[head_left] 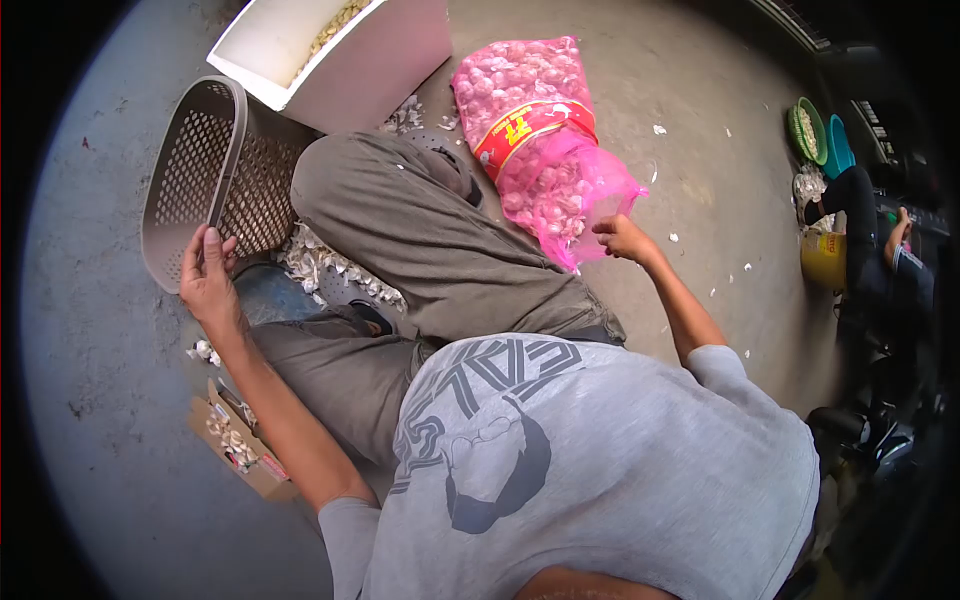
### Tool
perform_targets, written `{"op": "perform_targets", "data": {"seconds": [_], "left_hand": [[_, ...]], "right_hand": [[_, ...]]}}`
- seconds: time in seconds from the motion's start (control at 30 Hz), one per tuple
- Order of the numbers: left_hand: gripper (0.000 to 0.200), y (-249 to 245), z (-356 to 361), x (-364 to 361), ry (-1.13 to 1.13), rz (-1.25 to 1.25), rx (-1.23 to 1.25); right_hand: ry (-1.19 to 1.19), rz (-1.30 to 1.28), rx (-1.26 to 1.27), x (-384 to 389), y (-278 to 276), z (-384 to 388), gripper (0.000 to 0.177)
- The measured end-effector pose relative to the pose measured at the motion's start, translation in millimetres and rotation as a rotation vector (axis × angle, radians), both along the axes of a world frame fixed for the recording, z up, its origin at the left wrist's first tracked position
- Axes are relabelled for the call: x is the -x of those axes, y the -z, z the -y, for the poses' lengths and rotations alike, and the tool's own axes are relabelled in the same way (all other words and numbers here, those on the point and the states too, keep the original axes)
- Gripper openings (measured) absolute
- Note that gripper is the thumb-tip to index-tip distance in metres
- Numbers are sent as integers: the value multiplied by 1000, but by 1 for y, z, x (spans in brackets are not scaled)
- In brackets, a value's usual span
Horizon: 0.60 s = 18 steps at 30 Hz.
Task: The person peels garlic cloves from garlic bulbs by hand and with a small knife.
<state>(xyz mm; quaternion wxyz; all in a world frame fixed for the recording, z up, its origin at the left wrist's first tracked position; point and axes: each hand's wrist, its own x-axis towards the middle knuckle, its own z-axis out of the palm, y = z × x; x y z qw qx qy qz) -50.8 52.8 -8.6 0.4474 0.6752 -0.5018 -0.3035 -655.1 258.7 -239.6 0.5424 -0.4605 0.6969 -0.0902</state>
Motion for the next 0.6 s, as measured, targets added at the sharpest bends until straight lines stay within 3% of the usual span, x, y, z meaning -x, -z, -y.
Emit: {"op": "perform_targets", "data": {"seconds": [0.1,0.17,0.23,0.33,0.6], "left_hand": [[37,16,-13,1,49,17,-124],[37,27,-19,6,79,17,-197],[37,24,-22,16,112,77,-246],[37,36,-21,17,134,131,-263],[29,44,-24,49,361,557,-281]], "right_hand": [[209,-35,-39,-22,40,31,33],[-32,-235,483,-30,81,44,37],[-123,-431,649,-42,101,60,37],[31,-490,248,-56,111,71,36],[182,-479,51,-58,126,79,35]]}}
